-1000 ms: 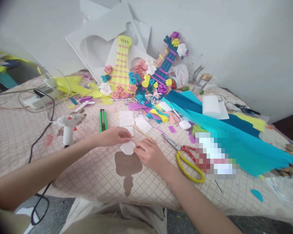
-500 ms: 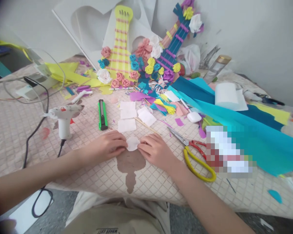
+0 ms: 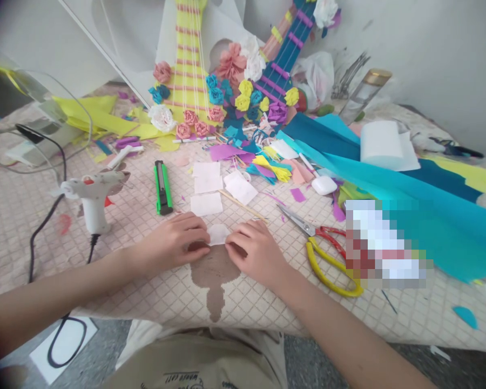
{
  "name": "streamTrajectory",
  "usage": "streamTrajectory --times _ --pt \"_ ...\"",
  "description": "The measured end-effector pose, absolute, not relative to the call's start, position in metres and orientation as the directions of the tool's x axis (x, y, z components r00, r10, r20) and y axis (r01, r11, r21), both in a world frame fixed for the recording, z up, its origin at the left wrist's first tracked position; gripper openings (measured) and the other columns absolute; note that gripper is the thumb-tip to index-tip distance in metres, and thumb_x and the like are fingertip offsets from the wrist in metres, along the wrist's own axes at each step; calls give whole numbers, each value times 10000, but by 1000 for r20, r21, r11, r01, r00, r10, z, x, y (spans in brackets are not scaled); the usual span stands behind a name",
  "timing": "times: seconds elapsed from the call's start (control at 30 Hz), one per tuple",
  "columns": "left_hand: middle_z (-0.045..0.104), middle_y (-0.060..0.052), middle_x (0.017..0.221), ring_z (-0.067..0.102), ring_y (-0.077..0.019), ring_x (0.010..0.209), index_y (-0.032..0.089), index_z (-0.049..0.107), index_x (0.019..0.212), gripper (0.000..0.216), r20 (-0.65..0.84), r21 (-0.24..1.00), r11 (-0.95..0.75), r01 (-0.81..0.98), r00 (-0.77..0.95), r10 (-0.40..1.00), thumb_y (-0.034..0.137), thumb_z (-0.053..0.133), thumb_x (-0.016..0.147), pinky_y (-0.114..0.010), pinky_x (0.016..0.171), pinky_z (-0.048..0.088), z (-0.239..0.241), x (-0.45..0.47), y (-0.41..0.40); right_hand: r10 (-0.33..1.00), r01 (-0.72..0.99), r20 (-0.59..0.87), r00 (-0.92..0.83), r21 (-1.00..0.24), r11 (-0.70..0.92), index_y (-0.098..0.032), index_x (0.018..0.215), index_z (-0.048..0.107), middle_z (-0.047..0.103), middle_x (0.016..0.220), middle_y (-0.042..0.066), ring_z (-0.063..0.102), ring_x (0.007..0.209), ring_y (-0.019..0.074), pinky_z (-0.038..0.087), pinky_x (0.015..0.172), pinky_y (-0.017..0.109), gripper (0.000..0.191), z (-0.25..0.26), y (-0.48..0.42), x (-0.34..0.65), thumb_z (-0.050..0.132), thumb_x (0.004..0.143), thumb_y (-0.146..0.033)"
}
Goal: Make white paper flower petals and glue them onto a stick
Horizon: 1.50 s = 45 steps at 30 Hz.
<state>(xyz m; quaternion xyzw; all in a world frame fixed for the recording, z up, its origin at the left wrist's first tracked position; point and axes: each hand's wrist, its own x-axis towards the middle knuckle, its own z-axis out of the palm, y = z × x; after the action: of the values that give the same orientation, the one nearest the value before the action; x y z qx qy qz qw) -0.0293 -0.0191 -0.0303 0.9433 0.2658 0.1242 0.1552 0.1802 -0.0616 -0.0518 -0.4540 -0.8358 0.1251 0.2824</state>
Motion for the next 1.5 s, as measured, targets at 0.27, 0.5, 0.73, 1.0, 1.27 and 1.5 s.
streamTrajectory --times 0.27,0.5,0.73,1.0,1.27,1.5 --pt "598 -56 783 519 -160 760 132 629 806 156 138 405 -786 467 819 557 183 487 847 -288 730 414 -30 -28 -19 880 691 319 -353 -545 475 -176 710 611 590 665 13 510 687 156 382 726 333 98 -52 -61 177 559 793 -165" --pt "605 -52 767 522 -161 756 135 619 785 134 169 444 -771 456 803 572 194 513 840 -288 714 413 -33 -28 -18 877 683 335 -346 -551 480 -174 695 612 586 651 12 507 675 154 381 725 335 111 -52 -62 177 559 792 -164" --pt "603 -49 747 518 -151 733 134 626 765 154 142 501 -739 450 800 583 180 501 841 -273 695 414 -34 -27 -18 892 691 321 -320 -566 451 -186 709 614 584 660 11 517 694 161 381 728 333 92 -52 -63 177 569 789 -182" --pt "617 -50 727 525 -158 737 129 642 757 156 66 544 -656 523 753 654 163 504 821 -277 692 420 -31 -23 -19 914 703 274 -301 -584 406 -176 668 580 574 637 -2 508 694 152 364 730 318 103 -52 -62 174 576 767 -150" --pt "602 -29 656 523 -149 683 144 635 696 128 -9 561 -571 599 694 720 157 531 768 -267 657 417 -26 -18 -19 935 749 234 -267 -560 354 -183 611 548 514 563 -19 484 622 145 351 691 312 125 -50 -61 170 580 722 -133" --pt "578 -14 628 511 -128 633 140 619 673 97 -5 594 -538 598 672 741 131 544 735 -232 595 402 -26 -18 -18 937 741 245 -248 -576 346 -185 596 546 514 556 -27 486 611 138 345 687 309 139 -50 -60 170 583 725 -147"
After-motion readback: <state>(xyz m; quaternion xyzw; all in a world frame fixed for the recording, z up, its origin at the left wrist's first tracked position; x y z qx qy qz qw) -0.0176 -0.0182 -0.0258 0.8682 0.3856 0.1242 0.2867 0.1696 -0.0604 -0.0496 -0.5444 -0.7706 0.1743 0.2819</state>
